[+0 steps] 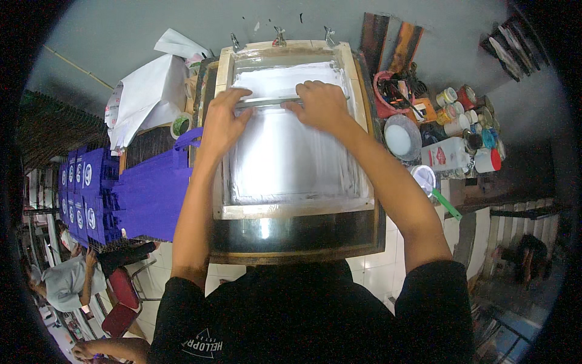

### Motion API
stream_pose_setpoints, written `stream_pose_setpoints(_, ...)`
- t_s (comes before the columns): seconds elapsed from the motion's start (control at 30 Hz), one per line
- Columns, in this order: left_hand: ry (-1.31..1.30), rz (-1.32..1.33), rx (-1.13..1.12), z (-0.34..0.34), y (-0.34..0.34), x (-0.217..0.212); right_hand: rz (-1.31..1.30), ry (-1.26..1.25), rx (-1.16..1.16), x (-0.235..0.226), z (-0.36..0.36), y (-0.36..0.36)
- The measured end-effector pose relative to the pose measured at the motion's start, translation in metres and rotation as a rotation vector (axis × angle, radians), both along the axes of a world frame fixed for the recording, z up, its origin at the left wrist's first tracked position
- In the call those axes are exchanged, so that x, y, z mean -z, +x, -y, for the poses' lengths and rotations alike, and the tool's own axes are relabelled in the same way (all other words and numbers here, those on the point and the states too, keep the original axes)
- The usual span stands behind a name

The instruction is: The person performs screen printing on purple bags by placing them on the printing platform, lowering the screen frame, and using a squeegee to apply white ink before lifting the frame and moving the bags aside.

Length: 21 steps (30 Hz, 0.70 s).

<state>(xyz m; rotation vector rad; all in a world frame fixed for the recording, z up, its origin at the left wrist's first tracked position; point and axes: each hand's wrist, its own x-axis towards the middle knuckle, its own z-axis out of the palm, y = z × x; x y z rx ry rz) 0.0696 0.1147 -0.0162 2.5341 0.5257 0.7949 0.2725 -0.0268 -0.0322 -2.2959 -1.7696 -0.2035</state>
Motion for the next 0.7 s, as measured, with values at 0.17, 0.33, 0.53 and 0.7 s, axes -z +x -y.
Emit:
stream_pose_setpoints(0.17, -0.199, -0.157, -0.001, 0.019, -0.016, 0.003, 0.011, 0.071, -0.023, 0.006, 0.035, -0.023)
stream_pose_setpoints(0.33, -0.189, -0.175, 0.003, 0.053, -0.053, 0.003, -0.051, 0.071, -0.038, 0.007, 0.071, -0.059)
stream_pose_setpoints(0.53, -0.184, -0.193, 0.043, 0.103, -0.102, -0.002, -0.057, 0.093, -0.07, 0.008, 0.124, -0.105)
stream_pose_setpoints(0.7, -0.176, -0.157, 0.115, 0.117, -0.127, 0.013, -0.058, 0.009, -0.058, 0.009, 0.146, -0.123)
